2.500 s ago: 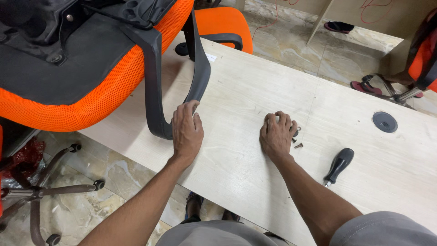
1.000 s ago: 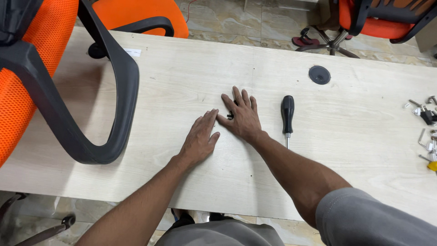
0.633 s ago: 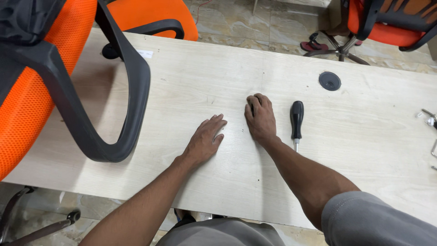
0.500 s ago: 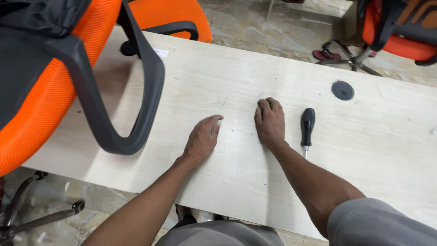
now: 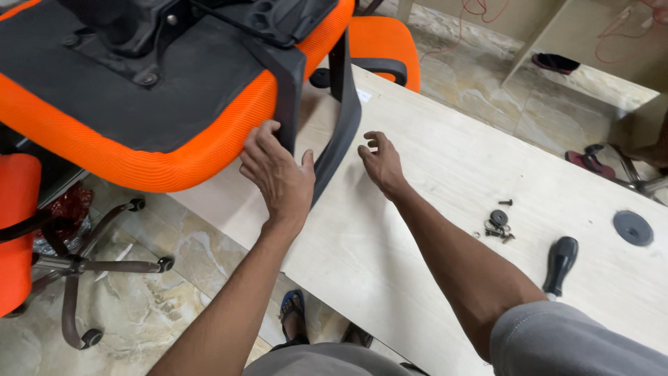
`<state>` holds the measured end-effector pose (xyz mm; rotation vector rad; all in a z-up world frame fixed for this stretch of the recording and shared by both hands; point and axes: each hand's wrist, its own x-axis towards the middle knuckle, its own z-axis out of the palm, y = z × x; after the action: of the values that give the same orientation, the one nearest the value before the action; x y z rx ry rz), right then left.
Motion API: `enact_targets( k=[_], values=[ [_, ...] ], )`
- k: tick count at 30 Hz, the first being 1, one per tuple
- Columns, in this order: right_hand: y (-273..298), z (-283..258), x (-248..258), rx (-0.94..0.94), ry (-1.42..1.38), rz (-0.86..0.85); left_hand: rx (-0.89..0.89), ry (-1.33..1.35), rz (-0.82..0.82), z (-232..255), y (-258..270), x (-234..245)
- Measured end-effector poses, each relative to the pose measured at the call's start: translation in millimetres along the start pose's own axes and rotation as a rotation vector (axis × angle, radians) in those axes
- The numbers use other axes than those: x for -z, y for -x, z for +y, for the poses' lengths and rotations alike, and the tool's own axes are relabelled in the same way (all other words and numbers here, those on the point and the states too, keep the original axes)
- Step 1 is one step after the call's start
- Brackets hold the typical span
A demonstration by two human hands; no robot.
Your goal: The person attaches the armrests to an orange and black office chair seat using a screwdriver. They align the armrests, insert screws and washers, and tighten them to secure the parts to the seat base.
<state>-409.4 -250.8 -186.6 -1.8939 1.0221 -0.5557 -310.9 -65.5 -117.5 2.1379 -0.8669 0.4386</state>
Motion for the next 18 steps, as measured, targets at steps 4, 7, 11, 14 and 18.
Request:
enact_targets(
  k=[4, 7, 11, 14, 18],
  values=[
    [-19.6, -23.1, -43.6, -0.143, -0.117, -0.086, -0.264, -0.004, -0.033, -23.1, 9.0, 11.6],
    [-41.7, -35.4, -59.6, -0.224, -0.102, -0.024, -0.292, 0.185, -0.101, -36.6, 9.4, 11.4],
    [-69.4, -41.5, -63.8, -0.298, -0.065, 0.059, -0.173, 0.291, -0.393, -45.1, 5.5, 11.8],
    [-98.8, -47.2, -61.9, -0.305, -0.071, 0.065, -0.157, 0.268, -0.478, -46.5, 2.7, 14.0],
    [-146.5, -48.5, -55.4, -0.288, -0.002, 0.101, -0.139, 0.233, -0.505, -45.4, 4.0, 13.1]
  ],
)
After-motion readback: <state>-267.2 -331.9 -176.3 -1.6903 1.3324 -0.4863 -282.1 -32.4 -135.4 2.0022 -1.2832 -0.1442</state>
